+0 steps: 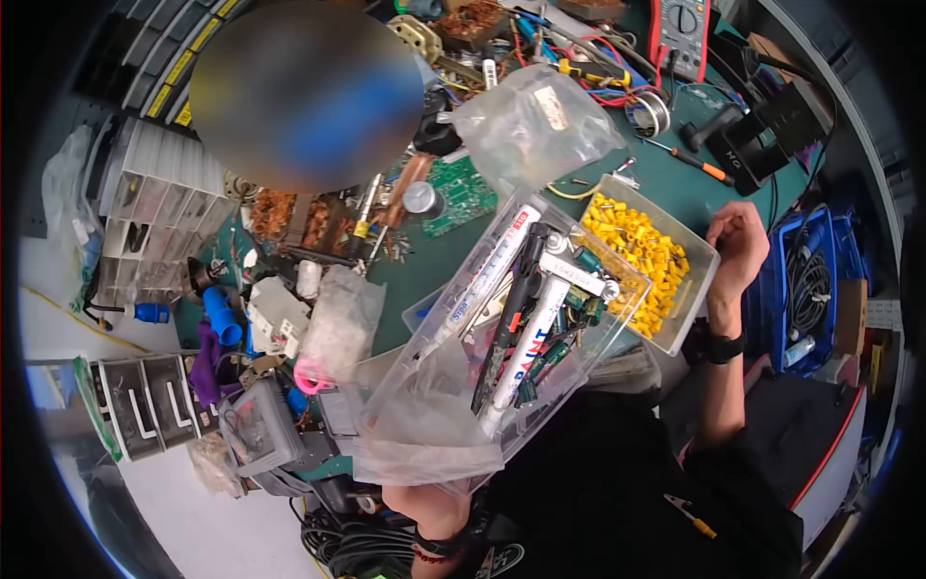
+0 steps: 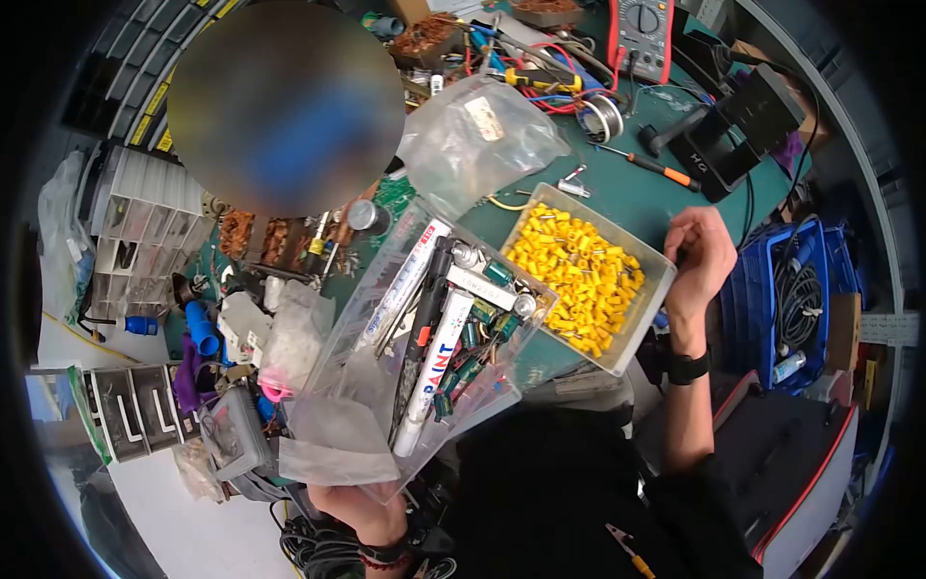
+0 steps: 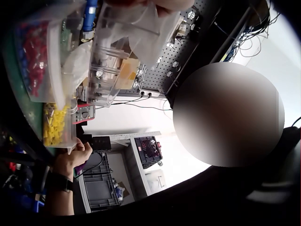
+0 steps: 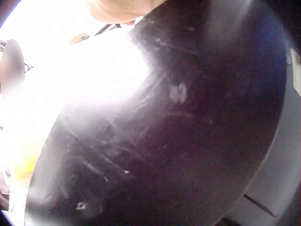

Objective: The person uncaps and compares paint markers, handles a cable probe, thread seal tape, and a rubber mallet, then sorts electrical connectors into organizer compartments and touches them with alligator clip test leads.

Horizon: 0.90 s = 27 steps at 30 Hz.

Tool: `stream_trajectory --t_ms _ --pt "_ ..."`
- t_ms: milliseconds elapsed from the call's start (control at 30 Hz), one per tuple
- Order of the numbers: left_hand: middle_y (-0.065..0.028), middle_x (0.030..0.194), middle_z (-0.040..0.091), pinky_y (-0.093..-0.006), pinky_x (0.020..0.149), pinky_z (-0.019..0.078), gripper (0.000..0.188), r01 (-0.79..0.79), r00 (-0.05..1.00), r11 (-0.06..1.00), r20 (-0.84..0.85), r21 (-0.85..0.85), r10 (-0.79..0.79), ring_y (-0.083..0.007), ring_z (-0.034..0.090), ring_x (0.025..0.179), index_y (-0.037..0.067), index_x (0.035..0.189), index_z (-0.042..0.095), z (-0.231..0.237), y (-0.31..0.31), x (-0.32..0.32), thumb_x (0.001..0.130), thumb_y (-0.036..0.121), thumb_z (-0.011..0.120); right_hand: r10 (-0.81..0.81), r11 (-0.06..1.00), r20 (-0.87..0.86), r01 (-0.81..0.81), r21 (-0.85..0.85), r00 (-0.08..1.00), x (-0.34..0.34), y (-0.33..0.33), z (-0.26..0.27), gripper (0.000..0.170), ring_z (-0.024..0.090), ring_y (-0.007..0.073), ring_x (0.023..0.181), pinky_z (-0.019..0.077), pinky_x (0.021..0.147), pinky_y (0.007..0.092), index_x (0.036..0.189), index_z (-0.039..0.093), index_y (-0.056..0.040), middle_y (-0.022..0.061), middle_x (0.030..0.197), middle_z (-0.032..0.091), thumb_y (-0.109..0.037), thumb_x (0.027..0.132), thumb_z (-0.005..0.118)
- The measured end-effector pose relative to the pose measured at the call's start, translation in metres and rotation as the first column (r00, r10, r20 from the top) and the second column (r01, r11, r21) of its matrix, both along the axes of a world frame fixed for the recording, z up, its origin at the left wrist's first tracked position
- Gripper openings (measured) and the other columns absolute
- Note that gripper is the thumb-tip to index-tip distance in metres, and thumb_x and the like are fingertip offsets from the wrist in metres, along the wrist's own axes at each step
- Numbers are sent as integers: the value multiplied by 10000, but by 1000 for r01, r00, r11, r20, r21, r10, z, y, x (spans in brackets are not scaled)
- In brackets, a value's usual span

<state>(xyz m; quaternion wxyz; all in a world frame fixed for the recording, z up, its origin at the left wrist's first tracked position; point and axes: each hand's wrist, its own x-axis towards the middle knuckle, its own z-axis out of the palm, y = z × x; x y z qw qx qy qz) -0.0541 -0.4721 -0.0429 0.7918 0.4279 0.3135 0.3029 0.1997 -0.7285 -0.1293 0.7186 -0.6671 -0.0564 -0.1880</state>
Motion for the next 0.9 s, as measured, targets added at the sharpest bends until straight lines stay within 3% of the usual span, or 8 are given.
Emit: stream_trajectory --t_ms 167,200,300,367,433,500,633,900 --pt "-137 1136 609 -404 912 489 461 -114 985 992 -139 -60 105 -276 616 1033 14 1277 480 -19 -7 0 893 266 439 58 995 -46 -53 90 997 0 -3 1 369 457 89 525 340 480 209 848 554 18 52 655 504 -298 982 418" --pt "-138 1212 567 -416 962 459 508 -18 994 998 -108 -59 12 -282 581 1101 26 1322 436 -25 -3 -8 879 270 484 124 989 -89 -116 91 988 -1 -5 8 362 479 94 552 364 498 210 870 557 18 53 679 520 -297 981 418" --pt "-137 1278 530 -408 1003 435 542 30 995 999 -92 -36 -33 -281 551 1156 24 1347 416 -28 -1 -17 871 256 530 200 970 -177 -221 -104 964 -14 -12 51 297 542 100 628 393 554 208 946 585 21 53 739 581 -260 946 490" --pt "-133 1271 540 -398 996 443 510 33 955 998 -297 53 -15 -277 553 1158 16 1330 444 -22 1 -12 878 233 534 189 873 -172 -245 -422 967 -29 -10 84 263 573 113 726 408 621 230 976 618 14 66 826 626 -227 878 580" --pt "-131 1266 544 -396 992 446 497 41 958 998 -284 40 -28 -272 555 1155 12 1322 454 -25 5 -13 879 223 536 225 694 69 -111 -711 972 -35 1 113 278 587 217 857 427 729 308 914 656 5 107 915 634 -207 738 698" --pt "-130 1261 549 -395 989 449 485 61 961 998 -273 26 -52 -266 557 1151 8 1314 464 -26 8 -11 880 213 538 357 619 159 -106 -778 921 -38 9 132 293 585 266 872 441 762 347 878 673 -3 116 923 636 -207 680 745" --pt "-124 1244 555 -376 954 471 499 50 948 998 -317 33 -37 -245 578 1103 5 1324 452 -19 9 -7 876 203 549 674 498 8 -446 -744 738 -38 24 141 332 557 296 883 441 791 391 866 727 -32 110 943 637 -257 631 795" --pt "-103 1186 570 -321 825 510 540 162 902 982 -419 95 -108 -185 585 1029 -11 1348 444 -6 16 1 870 190 597 741 260 -191 -538 -802 643 -35 66 133 310 479 301 945 441 810 384 880 676 -64 70 976 521 -115 610 820"
